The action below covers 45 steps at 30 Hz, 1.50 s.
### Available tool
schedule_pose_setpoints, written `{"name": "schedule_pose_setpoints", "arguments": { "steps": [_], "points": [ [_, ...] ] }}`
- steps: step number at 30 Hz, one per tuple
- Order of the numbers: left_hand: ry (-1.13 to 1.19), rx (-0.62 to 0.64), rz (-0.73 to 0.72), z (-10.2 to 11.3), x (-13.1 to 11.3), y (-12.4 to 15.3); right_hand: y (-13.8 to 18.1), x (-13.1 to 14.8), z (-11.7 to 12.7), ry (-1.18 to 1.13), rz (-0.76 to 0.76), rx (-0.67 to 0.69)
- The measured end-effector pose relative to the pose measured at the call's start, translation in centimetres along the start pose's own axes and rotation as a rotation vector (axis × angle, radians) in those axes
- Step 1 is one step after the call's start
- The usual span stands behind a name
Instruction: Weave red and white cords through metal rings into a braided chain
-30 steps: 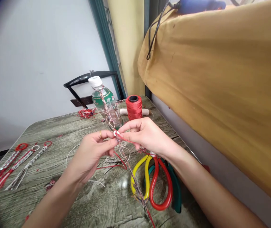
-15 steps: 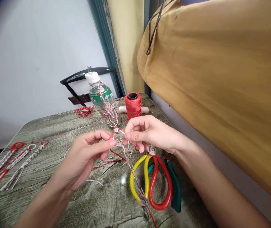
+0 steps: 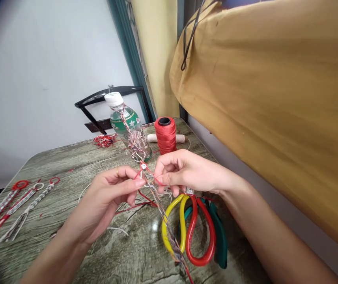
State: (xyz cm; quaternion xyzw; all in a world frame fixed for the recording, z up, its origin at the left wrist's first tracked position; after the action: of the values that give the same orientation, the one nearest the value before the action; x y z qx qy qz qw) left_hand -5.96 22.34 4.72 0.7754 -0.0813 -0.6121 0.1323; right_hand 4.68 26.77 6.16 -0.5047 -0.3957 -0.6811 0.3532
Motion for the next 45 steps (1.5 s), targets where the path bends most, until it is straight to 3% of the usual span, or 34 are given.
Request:
{"name": "schedule_pose_setpoints", "arguments": {
  "steps": [9,14,22,29,35,45],
  "points": [
    [-0.034,0.022,0.015,-0.3,0.3,0.0,0.0,-0.3,0.3,0.028,-0.068,-0.086],
    [0.013,0.001,0.012,-0.1,0.0,0.1,-0.2,0.8,1.4,0.048,0.02,-0.248],
    [0.017,-0.052,-0.147,0.3,-1.5,0.3,-0.2,0.9,0.7,0.067,0.013,-0.281],
    [-0.249,-0.202,-0.24,1.0,-2.1,0.5,0.2,1.7,1.2,0.174,0.081,-0.369],
    [-0.462,-0.281,-0.443,0.9,-3.8,1.6,0.2,1.7,1.0,0.179,0.102,-0.381],
    [-0.809,-0.255,-0.736,-0.2,-5.5,2.9,0.5,1.9,1.4,0.29,0.132,-0.43]
  ]
}}
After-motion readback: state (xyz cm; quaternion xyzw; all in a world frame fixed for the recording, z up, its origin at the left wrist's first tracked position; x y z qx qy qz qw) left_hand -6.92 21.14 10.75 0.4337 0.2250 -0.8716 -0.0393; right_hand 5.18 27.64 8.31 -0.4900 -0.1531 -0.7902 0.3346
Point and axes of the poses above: each hand's wrist, its own y-axis away from the middle knuckle, its own z-axis out of the back of the hand, x = y × z, the point moved 8 cm from there along -y, towards the middle knuckle, and after that the axes turned 6 degrees about y, right-handed, at the moved point
